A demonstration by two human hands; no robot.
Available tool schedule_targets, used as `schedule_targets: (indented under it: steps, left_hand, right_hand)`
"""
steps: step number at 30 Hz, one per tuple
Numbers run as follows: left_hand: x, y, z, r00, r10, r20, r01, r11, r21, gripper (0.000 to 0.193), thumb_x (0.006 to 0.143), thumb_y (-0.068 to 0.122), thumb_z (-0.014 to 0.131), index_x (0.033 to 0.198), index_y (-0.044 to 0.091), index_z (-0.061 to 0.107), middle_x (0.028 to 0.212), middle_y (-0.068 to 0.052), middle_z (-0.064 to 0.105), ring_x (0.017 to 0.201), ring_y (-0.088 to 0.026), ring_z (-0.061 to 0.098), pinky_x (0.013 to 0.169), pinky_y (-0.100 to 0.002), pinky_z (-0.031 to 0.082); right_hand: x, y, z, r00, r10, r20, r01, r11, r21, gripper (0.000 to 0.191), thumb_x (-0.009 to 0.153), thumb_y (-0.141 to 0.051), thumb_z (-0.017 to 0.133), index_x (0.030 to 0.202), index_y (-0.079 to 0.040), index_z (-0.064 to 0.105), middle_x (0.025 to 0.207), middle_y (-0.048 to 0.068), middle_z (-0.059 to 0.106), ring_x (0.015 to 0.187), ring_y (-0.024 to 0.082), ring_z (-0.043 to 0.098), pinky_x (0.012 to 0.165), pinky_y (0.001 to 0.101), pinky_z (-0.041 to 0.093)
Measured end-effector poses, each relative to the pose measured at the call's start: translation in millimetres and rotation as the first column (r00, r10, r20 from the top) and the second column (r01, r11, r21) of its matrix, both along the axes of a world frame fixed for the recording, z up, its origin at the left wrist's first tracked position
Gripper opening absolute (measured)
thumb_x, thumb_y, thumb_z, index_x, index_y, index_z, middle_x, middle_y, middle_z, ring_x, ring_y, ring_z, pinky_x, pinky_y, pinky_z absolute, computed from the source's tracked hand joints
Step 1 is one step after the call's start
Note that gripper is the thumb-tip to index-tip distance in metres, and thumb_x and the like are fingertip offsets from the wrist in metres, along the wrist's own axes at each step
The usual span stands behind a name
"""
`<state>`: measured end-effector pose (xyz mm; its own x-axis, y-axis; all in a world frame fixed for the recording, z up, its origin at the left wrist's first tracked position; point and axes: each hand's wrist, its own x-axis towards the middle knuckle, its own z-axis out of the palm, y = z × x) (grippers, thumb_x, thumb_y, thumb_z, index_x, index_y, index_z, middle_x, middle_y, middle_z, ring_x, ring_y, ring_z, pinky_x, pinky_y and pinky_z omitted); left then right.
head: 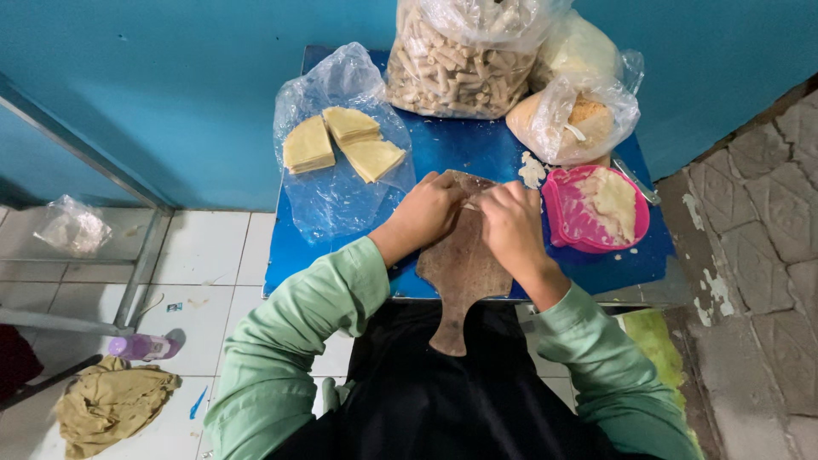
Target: The person stacks triangular dough sheets on a wooden paddle board, spreading a light paste filling between layers using a spoon from a pink container, and presses the stack flat by hand to build up a layered pastry.
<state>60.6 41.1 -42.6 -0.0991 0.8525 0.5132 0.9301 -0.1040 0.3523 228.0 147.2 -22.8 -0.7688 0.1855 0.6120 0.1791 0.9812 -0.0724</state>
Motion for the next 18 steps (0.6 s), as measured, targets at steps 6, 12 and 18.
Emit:
schedule_targets:
  steps: [6, 12, 18]
  left_hand:
    - [2.4, -0.7, 1.9, 0.966, -0.051, 0.255, 0.001, 0.981, 0.193, 0.031, 0.095, 0.010, 0.062, 0.125, 0.005, 0.066, 0.109, -0.019, 0.067, 0.103, -0.041, 0.064, 0.091, -0.048, 0.053]
    - [3.7, -4.5, 18.6, 0.930, -0.114, 0.348, 0.076, 0.990, 0.121, 0.038, 0.088, 0.014, 0.073, 0.124, 0.005, 0.065, 0.109, -0.018, 0.071, 0.099, -0.041, 0.067, 0.083, -0.046, 0.054]
    - [7.9, -19.9, 59.2, 0.984, -0.054, 0.172, -0.021, 0.913, 0.407, 0.025, 0.099, 0.006, 0.066, 0.124, 0.004, 0.069, 0.101, -0.016, 0.067, 0.093, -0.038, 0.064, 0.084, -0.045, 0.054]
  right_hand:
    - [-2.2, 3.5, -6.2, 0.999, -0.029, 0.012, 0.030, 0.998, -0.051, 0.027, 0.091, -0.007, 0.066, 0.116, -0.009, 0.074, 0.110, 0.005, 0.072, 0.105, 0.028, 0.058, 0.087, 0.0445, 0.041]
    - [-4.1, 7.2, -7.6, 0.994, -0.006, -0.106, -0.029, 0.948, -0.318, 0.042, 0.093, -0.002, 0.066, 0.134, -0.006, 0.060, 0.110, 0.009, 0.071, 0.107, 0.033, 0.059, 0.091, 0.0473, 0.042]
    - [4.3, 10.1, 0.9, 0.935, -0.011, -0.355, -0.173, 0.860, -0.480, 0.035, 0.107, -0.007, 0.062, 0.141, -0.003, 0.053, 0.113, 0.011, 0.070, 0.103, 0.025, 0.069, 0.094, 0.0382, 0.052]
